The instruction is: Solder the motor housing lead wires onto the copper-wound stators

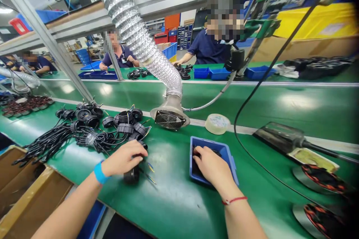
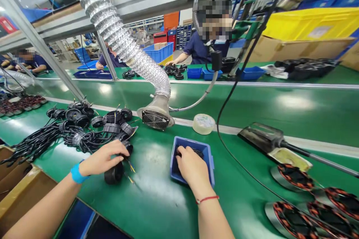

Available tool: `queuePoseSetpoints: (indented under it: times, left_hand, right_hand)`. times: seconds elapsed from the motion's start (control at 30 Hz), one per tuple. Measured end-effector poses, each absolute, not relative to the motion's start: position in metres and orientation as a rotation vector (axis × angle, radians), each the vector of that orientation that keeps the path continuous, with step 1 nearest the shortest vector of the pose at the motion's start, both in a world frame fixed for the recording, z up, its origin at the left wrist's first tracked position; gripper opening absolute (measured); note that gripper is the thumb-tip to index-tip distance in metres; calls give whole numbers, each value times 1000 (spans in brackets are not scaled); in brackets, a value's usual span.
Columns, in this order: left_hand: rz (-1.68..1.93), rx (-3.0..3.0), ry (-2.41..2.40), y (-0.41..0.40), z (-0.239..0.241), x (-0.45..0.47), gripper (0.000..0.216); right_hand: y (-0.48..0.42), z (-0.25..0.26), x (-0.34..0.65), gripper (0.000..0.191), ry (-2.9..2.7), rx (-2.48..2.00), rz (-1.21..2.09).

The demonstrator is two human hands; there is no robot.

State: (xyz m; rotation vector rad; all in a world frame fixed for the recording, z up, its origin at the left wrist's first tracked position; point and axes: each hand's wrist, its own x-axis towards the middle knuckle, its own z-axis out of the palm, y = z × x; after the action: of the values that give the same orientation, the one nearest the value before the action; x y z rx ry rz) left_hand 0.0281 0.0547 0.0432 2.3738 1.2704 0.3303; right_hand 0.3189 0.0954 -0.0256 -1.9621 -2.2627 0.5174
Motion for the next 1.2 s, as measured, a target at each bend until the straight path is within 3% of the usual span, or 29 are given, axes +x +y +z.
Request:
queuePoseSetpoints:
  times: [0.2,0.33,0.53,0.77,1.03,1.2]
  left_hand:
    - [-87,2660,1090,78,33,44,11]
    - [49,2558,1007,95,38,33,14]
    - [551,2098,1139,119,28,19,27]
    - [369,2483,1036,100,2,28,20]
    - [545,2198,1083,100,5,20,18]
    - [573,2086,1031,103,8,19,22]
  right_hand:
    - [96,-29,319,22,-2252,-1948,475]
    - [98,-30,321,23,-2182,-1913,514]
    - [102,-32,330,23,-1974,-1754,690]
    - [99,-23,330,23,-1668,-1661,895]
    - [97,-7,303,43,-1343,-1477,1052]
    - [91,12,238,33,-1266,-1221,1327]
